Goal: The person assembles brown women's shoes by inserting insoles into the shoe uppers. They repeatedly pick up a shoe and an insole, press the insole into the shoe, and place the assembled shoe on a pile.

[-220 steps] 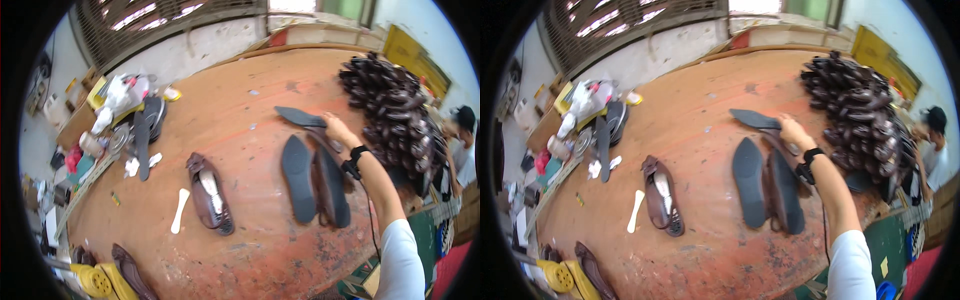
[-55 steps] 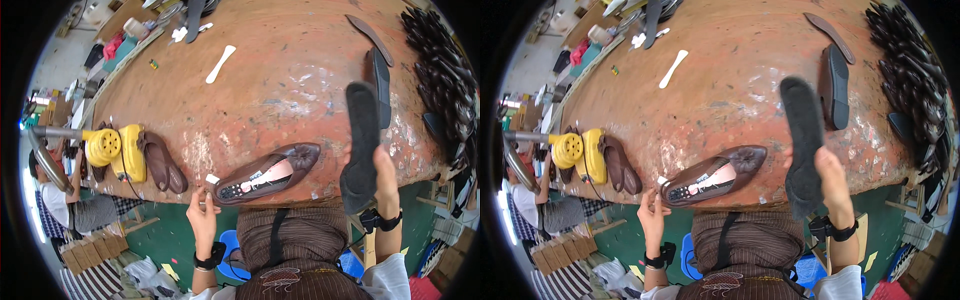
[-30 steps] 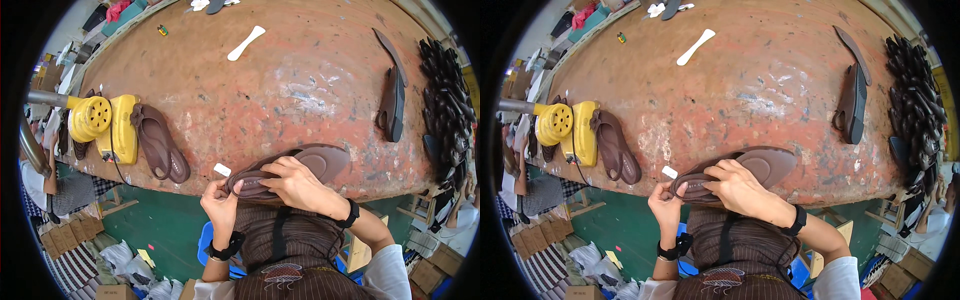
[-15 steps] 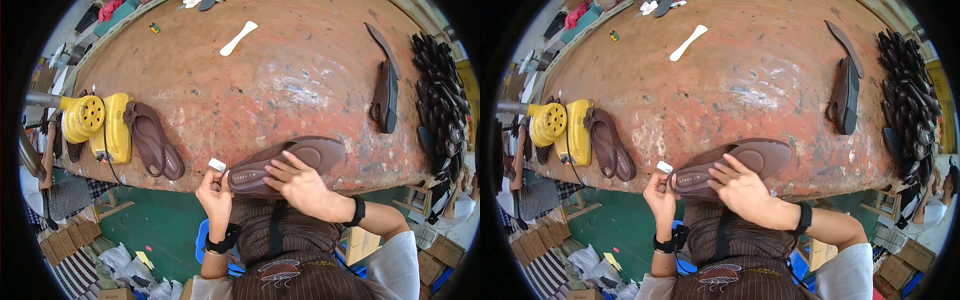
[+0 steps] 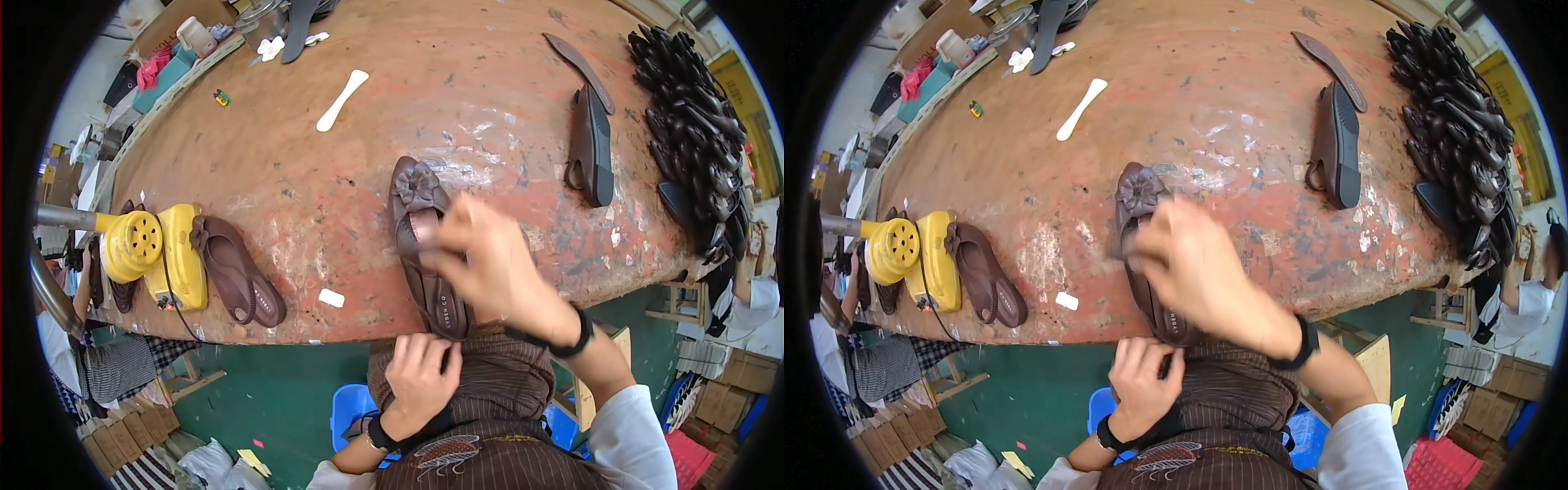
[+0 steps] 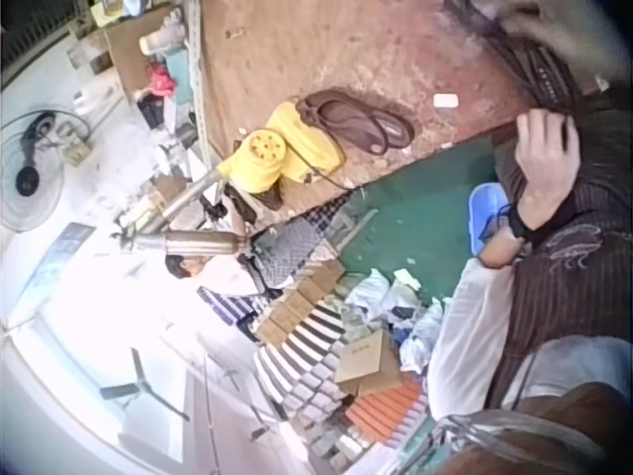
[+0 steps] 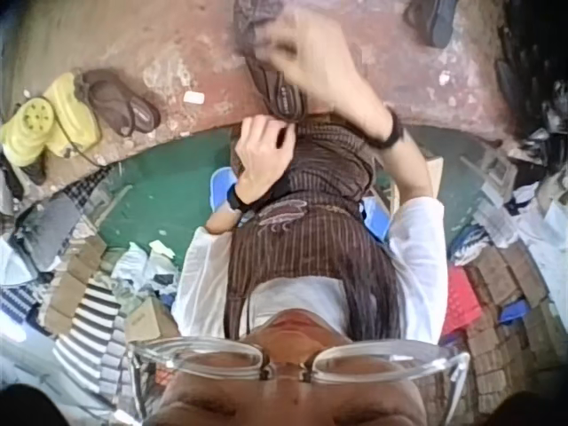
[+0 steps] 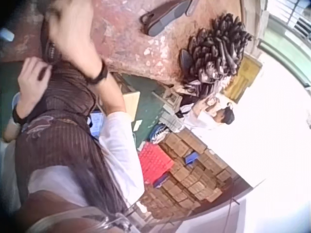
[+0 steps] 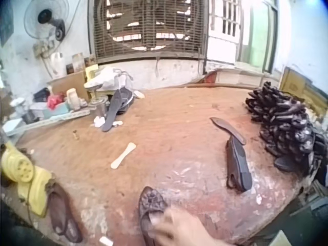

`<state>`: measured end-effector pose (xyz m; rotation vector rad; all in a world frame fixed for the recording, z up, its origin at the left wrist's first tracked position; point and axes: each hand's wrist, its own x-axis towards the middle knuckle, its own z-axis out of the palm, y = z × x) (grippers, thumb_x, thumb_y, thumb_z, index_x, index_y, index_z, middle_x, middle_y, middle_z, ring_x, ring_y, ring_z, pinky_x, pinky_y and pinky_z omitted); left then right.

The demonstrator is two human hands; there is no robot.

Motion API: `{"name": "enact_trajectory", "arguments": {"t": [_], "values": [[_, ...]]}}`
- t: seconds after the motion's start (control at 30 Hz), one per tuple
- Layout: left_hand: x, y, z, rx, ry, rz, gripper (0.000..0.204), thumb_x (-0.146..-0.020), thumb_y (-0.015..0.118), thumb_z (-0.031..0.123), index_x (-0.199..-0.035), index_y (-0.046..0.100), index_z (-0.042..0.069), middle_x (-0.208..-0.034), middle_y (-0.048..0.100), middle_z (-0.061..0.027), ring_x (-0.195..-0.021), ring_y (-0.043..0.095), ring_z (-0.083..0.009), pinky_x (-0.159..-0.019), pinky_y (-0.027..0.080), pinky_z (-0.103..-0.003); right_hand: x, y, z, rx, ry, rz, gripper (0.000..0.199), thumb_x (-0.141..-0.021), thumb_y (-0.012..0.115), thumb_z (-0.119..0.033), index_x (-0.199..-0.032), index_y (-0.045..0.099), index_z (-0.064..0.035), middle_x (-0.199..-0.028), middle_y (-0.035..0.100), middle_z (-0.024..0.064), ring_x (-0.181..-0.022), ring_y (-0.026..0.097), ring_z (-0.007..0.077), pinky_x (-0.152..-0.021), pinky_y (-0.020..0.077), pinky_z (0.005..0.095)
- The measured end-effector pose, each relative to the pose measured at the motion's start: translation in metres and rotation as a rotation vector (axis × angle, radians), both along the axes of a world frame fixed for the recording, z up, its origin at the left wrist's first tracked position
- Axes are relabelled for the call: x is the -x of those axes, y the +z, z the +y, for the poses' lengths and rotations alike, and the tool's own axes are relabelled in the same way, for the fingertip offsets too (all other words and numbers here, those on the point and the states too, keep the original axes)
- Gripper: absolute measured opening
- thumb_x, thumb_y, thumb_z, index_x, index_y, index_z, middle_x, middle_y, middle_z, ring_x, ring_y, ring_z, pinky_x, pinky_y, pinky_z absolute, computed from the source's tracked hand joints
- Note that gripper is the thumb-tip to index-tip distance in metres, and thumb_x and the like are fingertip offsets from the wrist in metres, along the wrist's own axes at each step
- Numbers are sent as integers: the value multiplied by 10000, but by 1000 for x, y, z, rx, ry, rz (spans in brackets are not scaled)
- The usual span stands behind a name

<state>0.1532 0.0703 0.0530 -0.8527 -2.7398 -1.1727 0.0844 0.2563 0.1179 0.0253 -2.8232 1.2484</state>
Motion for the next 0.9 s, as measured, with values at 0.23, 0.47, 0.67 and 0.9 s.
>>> {"name": "enact_trajectory", "arguments": {"t": [0.23, 0.47, 0.67, 0.9], "values": [[-13, -42, 13, 363, -305, -94, 487, -886, 643, 213, -1307, 586, -26, -1424, 501, -218, -1432, 337, -382, -1117, 271, -652, -47, -66, -31, -463, 8, 239, 280, -794, 569, -48, -1069, 599, -4, -1281, 605, 244, -1195, 601, 392, -1175, 290, 555], [-9, -37, 16, 365, -293, -14, 409, -822, 633, 135, -1201, 662, -16, -1346, 573, -186, -1370, 437, -374, -1133, 325, -576, -5, -69, -33, -559, -31, 180, 574, -821, 547, -51, -1352, 464, 151, -1309, 559, 294, -1305, 506, 403, -1200, 246, 534], [-2, -27, 23, 341, -239, 32, 422, -829, 627, 123, -1225, 659, -17, -1307, 591, -246, -1303, 496, -392, -1092, 364, -602, 51, -47, -21, -490, 249, -414, 605, -828, 528, -78, -1341, 417, 222, -1351, 517, 348, -1291, 511, 445, -1187, 271, 538], [-12, -42, 12, 323, -293, -33, 391, -822, 653, 108, -1186, 662, -35, -1319, 576, -237, -1294, 482, -426, -1053, 410, -556, -14, -73, -43, -569, 86, -4, 559, -859, 494, -88, -1322, 434, 219, -1329, 526, 357, -1293, 500, 465, -1194, 237, 561]]}}
